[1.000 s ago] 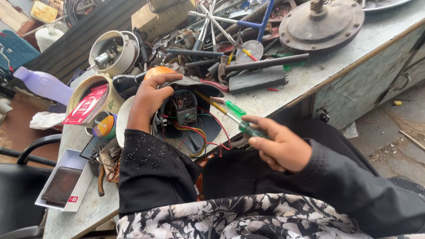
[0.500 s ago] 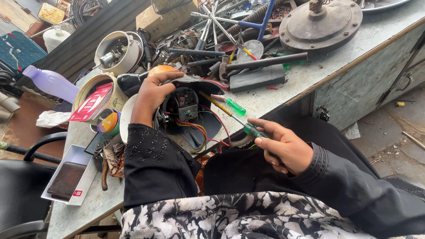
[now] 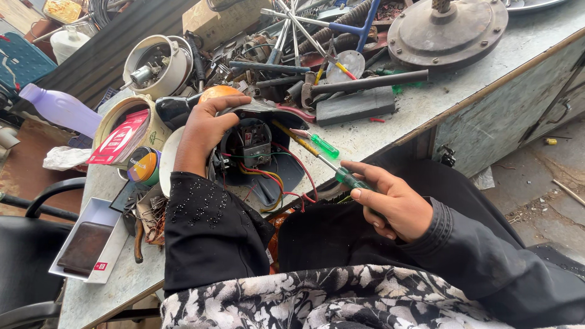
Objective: The person uses a green screwdriver to manipulate wires and components inside an orange and black electrical device. They hold the device steady with one hand while using the tool to adjust internal parts.
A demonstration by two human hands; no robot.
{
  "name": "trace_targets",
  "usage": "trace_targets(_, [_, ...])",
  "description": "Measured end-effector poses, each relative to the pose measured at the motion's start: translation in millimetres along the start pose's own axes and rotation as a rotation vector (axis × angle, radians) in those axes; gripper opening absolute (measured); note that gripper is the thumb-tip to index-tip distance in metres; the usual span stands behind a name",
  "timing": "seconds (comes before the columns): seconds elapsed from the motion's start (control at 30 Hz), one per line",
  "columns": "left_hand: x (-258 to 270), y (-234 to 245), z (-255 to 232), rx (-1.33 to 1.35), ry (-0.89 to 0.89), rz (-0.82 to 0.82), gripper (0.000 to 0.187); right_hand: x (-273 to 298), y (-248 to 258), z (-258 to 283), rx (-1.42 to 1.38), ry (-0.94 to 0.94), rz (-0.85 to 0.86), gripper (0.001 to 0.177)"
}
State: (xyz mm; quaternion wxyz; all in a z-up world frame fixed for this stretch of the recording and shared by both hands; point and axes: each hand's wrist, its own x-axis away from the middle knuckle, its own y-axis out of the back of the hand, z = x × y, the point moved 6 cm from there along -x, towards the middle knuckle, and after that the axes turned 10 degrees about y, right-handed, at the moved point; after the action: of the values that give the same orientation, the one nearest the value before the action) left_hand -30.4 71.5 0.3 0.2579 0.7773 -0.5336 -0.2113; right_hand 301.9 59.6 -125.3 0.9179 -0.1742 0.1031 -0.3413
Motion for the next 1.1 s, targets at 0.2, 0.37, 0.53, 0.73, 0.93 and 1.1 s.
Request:
trace_targets(0.2, [-1.7,-0.3,0.3,-0.010,0.010,0.007,0.046,0.4,-1.3,0.1,-0.025,0.023,0.078,0.064])
trace_targets(0.37, [-1.6,0.1,-0.1,-0.009,0.011,0.009,0.045,0.0,3.6,-6.0,-0.030,-0.032,0.050,0.063])
trace_targets(0.53, [-1.1,0.6,-1.5,-0.019,-0.007,0.008,0.045,0.1,6.4,-9.9,-0.027,-0.048,0.023,0.063])
trace_targets(0.73, [-0.6,0.0,0.2,-0.003,0.003,0.019,0.045,0.8,4.5,-4.9,-0.056,0.001,0.028,0.063])
trace_targets(0.93, [-0.2,0.9,0.0,-0.023,-0.004,0.008,0.045,0.5,1.7,-4.9,-0.058,-0.077,0.006,0.061])
trace_targets(1.1, [2.4,0.1,-6.7,-0.014,-0.021,0.012,0.045,0.3,0.4,-9.9,-0.102,-0.063,-0.004,0.063])
